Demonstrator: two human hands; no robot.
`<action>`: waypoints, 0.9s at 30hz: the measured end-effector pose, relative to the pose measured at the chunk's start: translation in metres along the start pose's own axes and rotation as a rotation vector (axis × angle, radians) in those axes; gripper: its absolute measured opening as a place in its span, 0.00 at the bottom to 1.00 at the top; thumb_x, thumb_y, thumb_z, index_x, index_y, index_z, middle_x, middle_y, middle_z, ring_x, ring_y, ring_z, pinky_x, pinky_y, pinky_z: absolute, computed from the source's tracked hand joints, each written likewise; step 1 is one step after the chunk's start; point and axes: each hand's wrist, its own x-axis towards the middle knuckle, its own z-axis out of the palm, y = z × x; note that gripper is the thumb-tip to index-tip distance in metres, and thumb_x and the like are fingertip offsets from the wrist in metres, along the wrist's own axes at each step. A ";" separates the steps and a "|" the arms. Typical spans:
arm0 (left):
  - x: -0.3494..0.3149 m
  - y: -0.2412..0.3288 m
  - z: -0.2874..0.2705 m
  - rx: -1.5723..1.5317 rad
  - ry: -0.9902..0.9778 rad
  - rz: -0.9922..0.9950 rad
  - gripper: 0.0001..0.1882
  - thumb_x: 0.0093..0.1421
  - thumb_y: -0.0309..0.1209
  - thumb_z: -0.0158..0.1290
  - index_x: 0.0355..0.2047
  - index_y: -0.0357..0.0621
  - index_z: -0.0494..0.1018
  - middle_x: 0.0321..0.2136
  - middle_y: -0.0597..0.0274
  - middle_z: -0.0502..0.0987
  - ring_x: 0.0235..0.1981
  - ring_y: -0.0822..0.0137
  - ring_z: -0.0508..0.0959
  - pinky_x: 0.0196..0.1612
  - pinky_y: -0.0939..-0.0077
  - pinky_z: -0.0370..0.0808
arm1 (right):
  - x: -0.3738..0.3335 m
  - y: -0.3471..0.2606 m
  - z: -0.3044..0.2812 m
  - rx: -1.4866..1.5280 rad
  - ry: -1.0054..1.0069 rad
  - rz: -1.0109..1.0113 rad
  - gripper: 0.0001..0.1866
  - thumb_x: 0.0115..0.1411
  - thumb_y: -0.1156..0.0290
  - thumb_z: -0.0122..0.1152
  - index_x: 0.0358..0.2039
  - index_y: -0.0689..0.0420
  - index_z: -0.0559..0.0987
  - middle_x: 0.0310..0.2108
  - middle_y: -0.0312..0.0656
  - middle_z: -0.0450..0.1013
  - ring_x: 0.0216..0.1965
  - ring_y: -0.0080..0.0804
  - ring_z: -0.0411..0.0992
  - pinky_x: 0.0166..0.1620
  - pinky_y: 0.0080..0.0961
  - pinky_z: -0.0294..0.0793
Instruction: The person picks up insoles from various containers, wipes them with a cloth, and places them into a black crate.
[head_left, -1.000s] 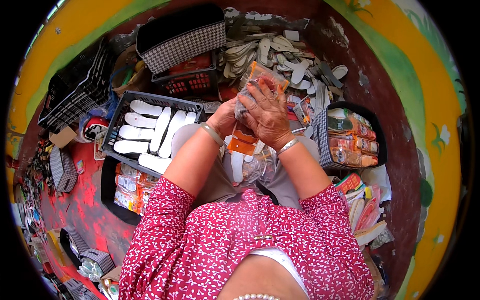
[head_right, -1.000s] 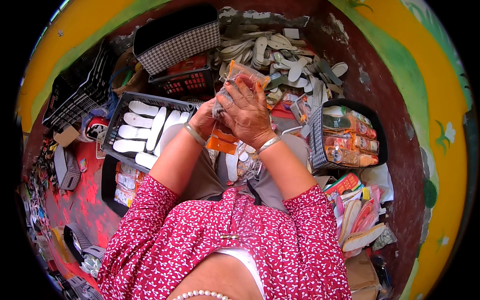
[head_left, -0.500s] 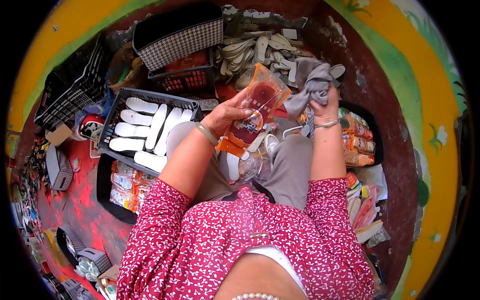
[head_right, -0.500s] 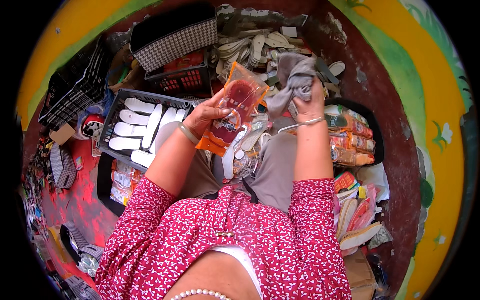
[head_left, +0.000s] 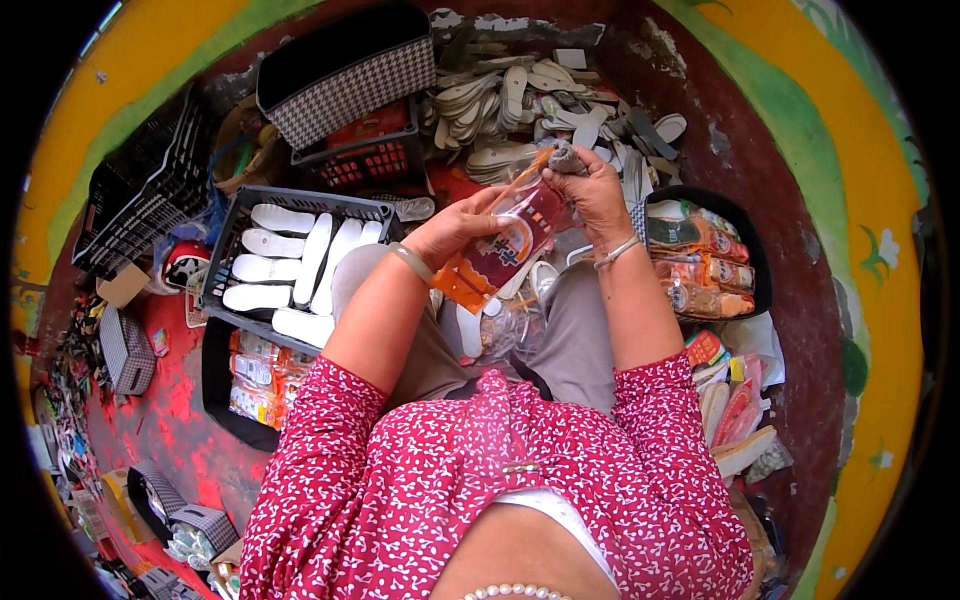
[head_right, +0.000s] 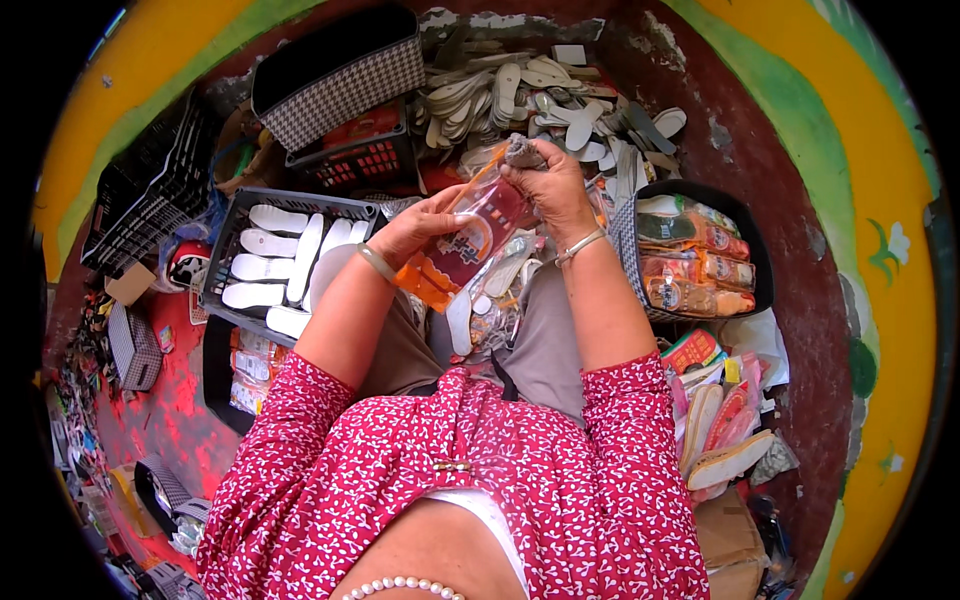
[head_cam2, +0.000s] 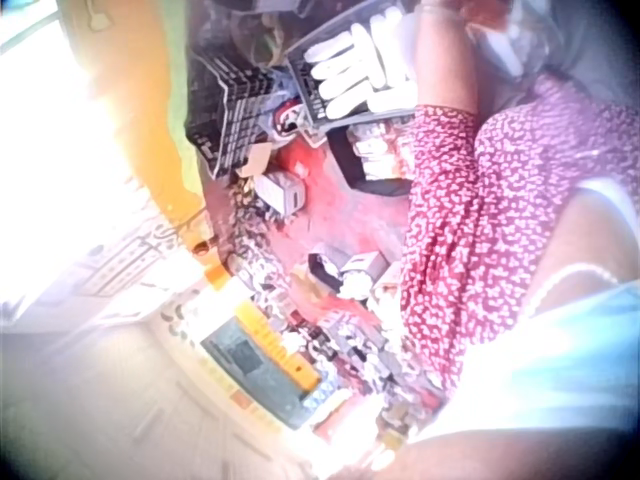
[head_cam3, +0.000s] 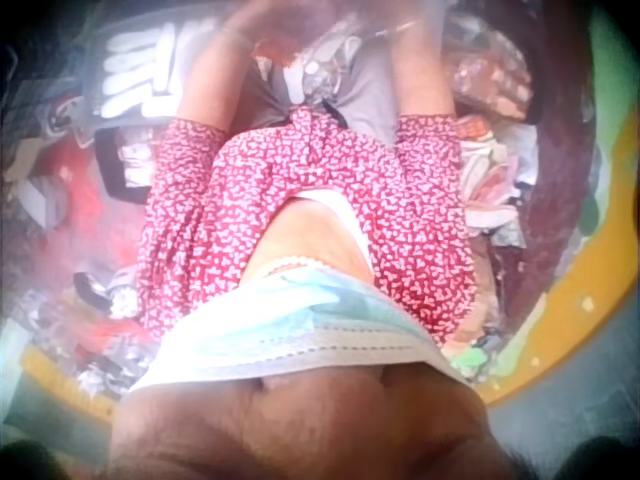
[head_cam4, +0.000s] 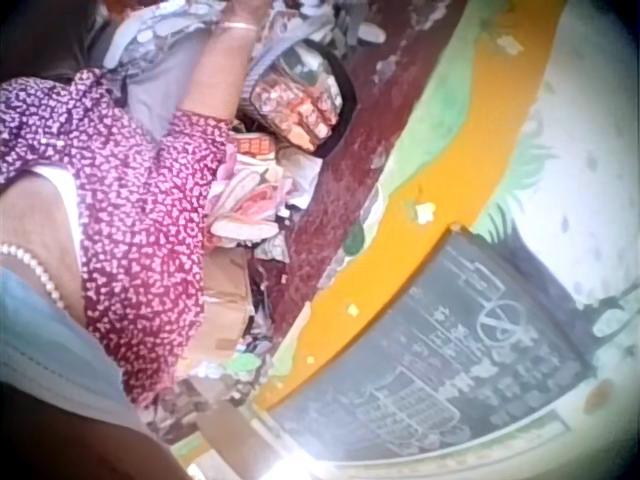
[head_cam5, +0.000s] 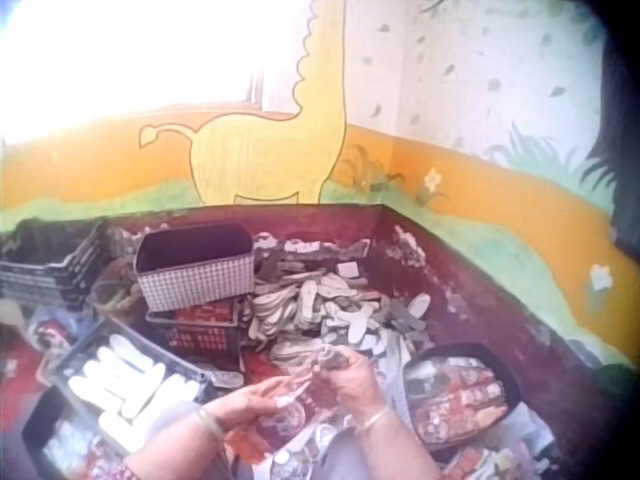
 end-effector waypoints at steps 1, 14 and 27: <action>0.000 0.003 0.005 -0.032 -0.083 -0.006 0.33 0.54 0.28 0.53 0.59 0.40 0.53 0.44 0.57 0.72 0.44 0.65 0.74 0.50 0.73 0.69 | 0.001 0.002 -0.004 -0.025 0.015 -0.046 0.12 0.49 0.81 0.63 0.36 0.60 0.76 0.30 0.34 0.74 0.31 0.19 0.72 0.35 0.15 0.73; 0.006 -0.007 -0.002 -0.083 0.026 -0.092 0.22 0.56 0.27 0.52 0.52 0.41 0.64 0.42 0.58 0.74 0.43 0.65 0.75 0.48 0.72 0.71 | 0.024 -0.019 -0.051 0.008 0.518 -0.345 0.12 0.55 0.68 0.61 0.38 0.58 0.74 0.31 0.36 0.73 0.29 0.22 0.71 0.34 0.17 0.70; 0.033 -0.025 -0.015 -0.443 0.240 0.299 0.28 0.65 0.49 0.31 0.54 0.40 0.59 0.47 0.50 0.70 0.48 0.53 0.71 0.52 0.56 0.67 | -0.002 0.061 0.051 -1.257 -0.167 -0.402 0.21 0.55 0.69 0.54 0.51 0.50 0.70 0.53 0.45 0.66 0.58 0.41 0.59 0.57 0.35 0.59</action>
